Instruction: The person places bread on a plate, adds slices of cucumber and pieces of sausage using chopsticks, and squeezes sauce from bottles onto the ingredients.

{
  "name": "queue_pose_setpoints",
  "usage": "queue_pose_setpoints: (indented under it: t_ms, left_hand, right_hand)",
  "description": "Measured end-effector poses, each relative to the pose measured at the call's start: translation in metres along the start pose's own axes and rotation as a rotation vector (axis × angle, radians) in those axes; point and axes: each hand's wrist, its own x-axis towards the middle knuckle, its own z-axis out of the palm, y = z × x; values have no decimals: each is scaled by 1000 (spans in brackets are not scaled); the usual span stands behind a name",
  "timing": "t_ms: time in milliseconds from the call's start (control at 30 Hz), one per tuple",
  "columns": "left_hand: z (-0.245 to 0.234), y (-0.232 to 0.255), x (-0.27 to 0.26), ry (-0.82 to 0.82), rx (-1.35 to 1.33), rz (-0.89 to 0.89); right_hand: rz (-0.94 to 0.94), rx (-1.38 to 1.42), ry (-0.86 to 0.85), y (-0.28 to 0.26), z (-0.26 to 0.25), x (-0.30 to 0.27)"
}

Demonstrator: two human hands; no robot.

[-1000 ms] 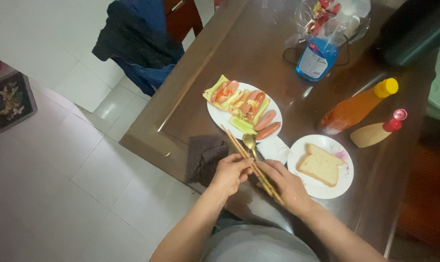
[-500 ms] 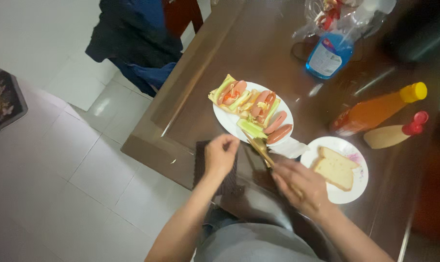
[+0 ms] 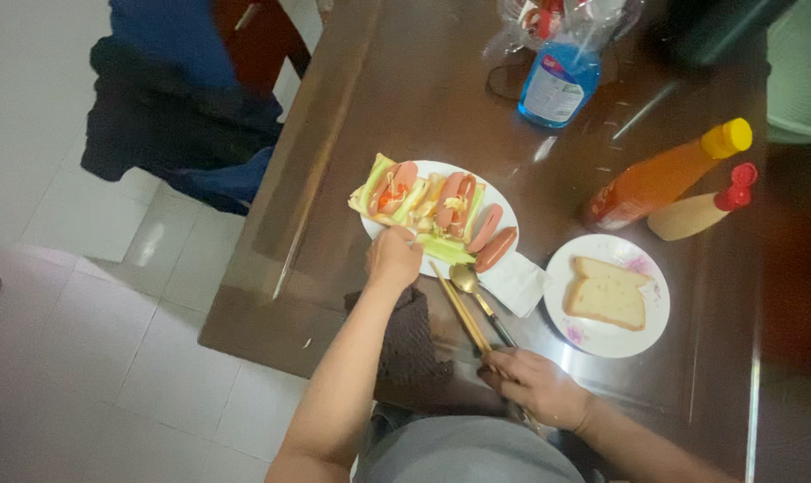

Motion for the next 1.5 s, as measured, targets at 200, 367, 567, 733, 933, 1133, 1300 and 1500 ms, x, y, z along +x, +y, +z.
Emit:
queue_pose_setpoints:
  t_ms: [200, 367, 567, 733, 933, 1133, 1300, 1500]
  left_hand:
    - [3, -12, 11, -165, -42, 28]
    - [9, -24, 14, -251, -363, -102]
    - [1, -9, -1, -112, -143, -3]
    - [8, 0, 3, -230, 7, -30]
    - [-31, 31, -20, -192, -92, 70]
    - [-92, 94, -98, -38, -10, 471]
    - [-73, 130, -121, -330, -318, 260]
    - [2, 139, -130, -495, -417, 201]
  right_hand:
    - [-54, -104, -30, 3, -2, 11]
    - [-27, -187, -115, 4, -7, 17]
    - [-16, -213, -154, 3, -17, 17]
    - [22, -179, -122, 1, -20, 16]
    - [214, -31, 116, 3, -26, 27]
    - [793, 443, 692, 14, -30, 44]
    - [964, 1121, 817, 14, -55, 31]
    - [1183, 1242, 1042, 9, -70, -36]
